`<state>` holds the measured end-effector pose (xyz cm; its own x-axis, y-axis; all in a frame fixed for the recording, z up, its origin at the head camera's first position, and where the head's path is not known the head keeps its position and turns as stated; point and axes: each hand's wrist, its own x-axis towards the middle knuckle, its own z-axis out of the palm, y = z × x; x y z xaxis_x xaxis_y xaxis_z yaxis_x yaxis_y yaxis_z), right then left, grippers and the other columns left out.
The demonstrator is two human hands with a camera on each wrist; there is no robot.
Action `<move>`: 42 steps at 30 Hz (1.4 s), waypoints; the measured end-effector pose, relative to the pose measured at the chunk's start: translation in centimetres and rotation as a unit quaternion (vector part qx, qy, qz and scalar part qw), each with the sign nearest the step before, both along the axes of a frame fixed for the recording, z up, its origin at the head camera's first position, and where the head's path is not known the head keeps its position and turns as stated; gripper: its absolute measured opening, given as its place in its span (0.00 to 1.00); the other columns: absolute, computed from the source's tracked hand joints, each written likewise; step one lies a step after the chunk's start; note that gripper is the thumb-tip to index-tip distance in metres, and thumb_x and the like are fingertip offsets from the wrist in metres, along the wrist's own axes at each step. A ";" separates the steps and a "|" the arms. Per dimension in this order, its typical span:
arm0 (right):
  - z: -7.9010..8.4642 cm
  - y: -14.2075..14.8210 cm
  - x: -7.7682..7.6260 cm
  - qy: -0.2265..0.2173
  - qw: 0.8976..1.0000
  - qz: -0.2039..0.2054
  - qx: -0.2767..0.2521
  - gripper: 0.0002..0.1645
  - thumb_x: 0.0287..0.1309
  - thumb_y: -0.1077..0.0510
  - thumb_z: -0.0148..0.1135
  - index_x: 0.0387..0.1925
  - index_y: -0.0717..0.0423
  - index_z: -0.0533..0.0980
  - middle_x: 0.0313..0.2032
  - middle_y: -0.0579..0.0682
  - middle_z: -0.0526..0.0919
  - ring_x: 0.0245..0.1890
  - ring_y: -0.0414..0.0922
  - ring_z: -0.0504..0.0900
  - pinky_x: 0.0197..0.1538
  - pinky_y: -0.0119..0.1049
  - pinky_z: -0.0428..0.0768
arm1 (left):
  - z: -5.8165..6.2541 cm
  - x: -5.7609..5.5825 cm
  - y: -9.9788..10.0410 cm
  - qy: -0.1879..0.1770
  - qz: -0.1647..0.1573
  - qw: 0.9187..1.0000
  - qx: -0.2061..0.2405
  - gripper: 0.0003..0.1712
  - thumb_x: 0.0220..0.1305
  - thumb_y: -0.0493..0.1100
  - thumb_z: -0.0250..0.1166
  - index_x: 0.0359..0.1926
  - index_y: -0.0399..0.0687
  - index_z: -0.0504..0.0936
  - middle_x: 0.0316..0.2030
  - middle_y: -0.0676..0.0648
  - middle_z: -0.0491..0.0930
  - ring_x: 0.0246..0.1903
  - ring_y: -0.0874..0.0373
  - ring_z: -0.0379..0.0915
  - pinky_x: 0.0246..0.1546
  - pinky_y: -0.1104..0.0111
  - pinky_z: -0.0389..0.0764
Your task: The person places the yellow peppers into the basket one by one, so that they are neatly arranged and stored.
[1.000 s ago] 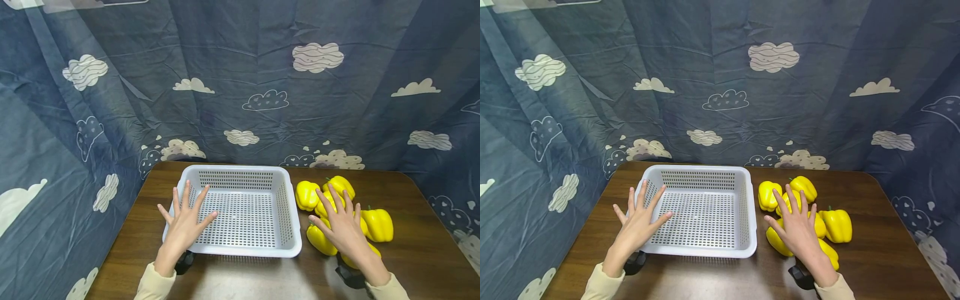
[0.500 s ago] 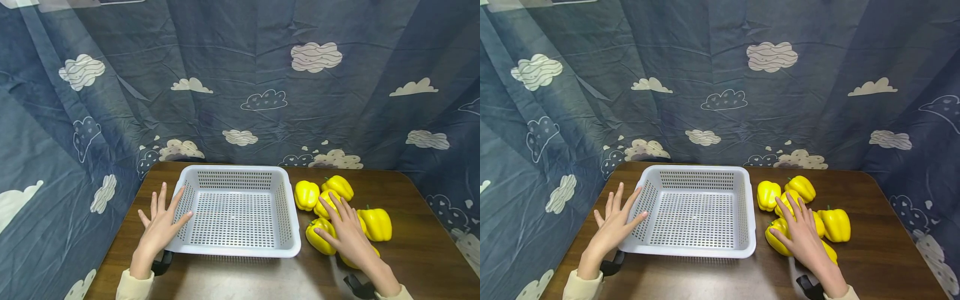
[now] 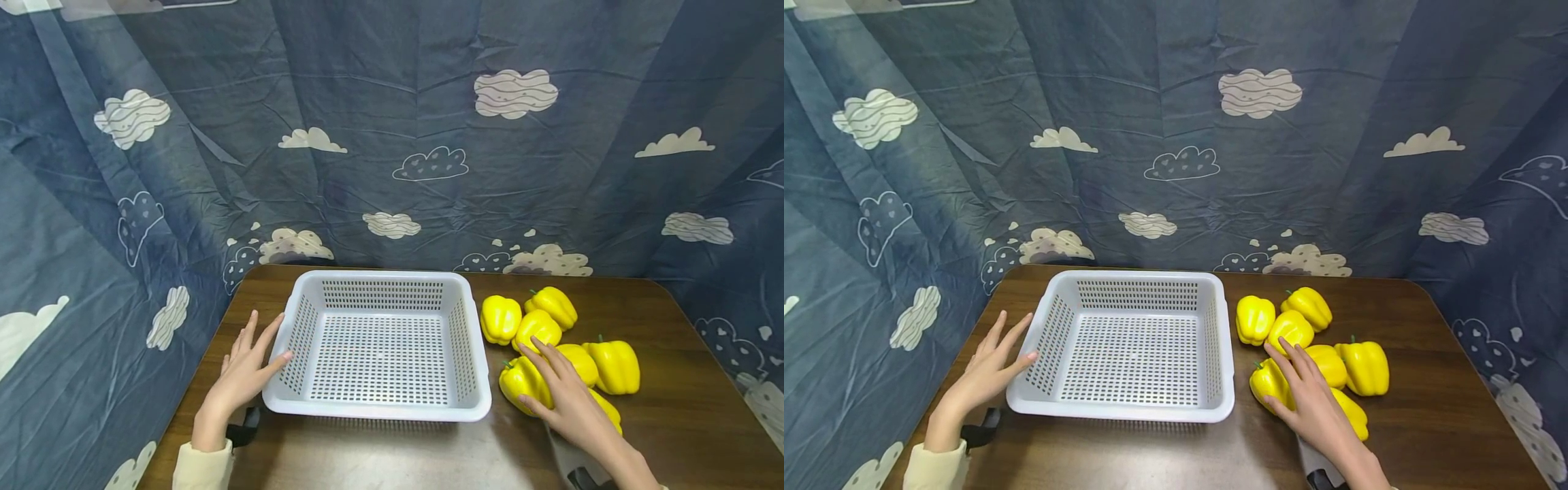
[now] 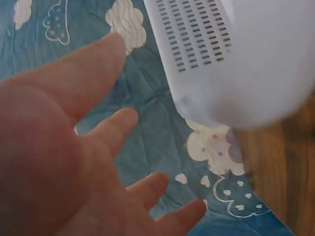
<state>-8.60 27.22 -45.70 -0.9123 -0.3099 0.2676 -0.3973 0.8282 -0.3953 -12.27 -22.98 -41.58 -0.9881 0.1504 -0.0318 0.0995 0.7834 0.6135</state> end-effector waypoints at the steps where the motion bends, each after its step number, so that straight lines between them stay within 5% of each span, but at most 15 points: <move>1: -0.1 0.1 0.1 0.001 1.000 0.005 0.002 0.50 0.44 0.56 0.75 0.69 0.51 0.62 0.67 0.62 0.58 0.62 0.67 0.58 0.51 0.69 0.65 | -0.1 -0.2 -0.2 -0.002 -0.007 1.000 0.010 0.40 0.68 0.57 0.56 0.74 0.52 0.52 0.72 0.32 0.31 0.66 0.23 0.31 0.52 0.25 0.40; 14: -0.3 0.6 0.5 -0.072 0.995 0.018 0.070 0.52 0.34 0.64 0.77 0.66 0.53 0.65 0.68 0.62 0.58 0.60 0.66 0.65 0.52 0.65 0.68 | -2.2 -2.3 -1.8 -0.019 -0.069 0.989 0.128 0.39 0.68 0.47 0.58 0.74 0.44 0.53 0.71 0.27 0.38 0.66 0.26 0.39 0.54 0.31 0.56; 21: -0.5 0.6 0.6 -0.055 0.995 0.020 0.077 0.51 0.32 0.69 0.76 0.64 0.57 0.68 0.66 0.63 0.61 0.57 0.66 0.68 0.51 0.63 0.71 | -4.0 -3.2 -2.1 -0.070 -0.083 0.965 0.238 0.39 0.69 0.43 0.57 0.75 0.47 0.50 0.71 0.28 0.43 0.59 0.31 0.62 0.40 0.56 0.81; 26: -0.8 0.6 0.5 -0.058 0.996 0.010 0.073 0.50 0.32 0.71 0.75 0.63 0.58 0.68 0.65 0.64 0.61 0.56 0.65 0.66 0.45 0.58 0.77 | -5.3 -3.8 -2.3 -0.086 -0.078 0.954 0.278 0.38 0.71 0.43 0.56 0.75 0.51 0.49 0.63 0.23 0.58 0.49 0.36 0.74 0.34 0.59 0.82; 32: -1.1 0.5 0.3 -0.059 0.996 0.005 0.072 0.50 0.31 0.69 0.77 0.63 0.58 0.69 0.64 0.65 0.62 0.52 0.63 0.66 0.39 0.53 0.78 | -6.2 -4.1 -2.1 -0.083 -0.086 0.935 0.334 0.37 0.72 0.39 0.53 0.75 0.46 0.46 0.65 0.24 0.53 0.49 0.32 0.72 0.35 0.53 0.82; 42: -1.5 0.3 0.1 -0.067 0.996 0.008 0.061 0.52 0.37 0.59 0.79 0.67 0.56 0.65 0.65 0.64 0.61 0.55 0.61 0.64 0.45 0.56 0.76 | -7.2 -4.0 -1.1 -0.040 -0.062 0.931 0.358 0.35 0.70 0.35 0.50 0.74 0.42 0.47 0.66 0.26 0.51 0.50 0.35 0.68 0.36 0.60 0.80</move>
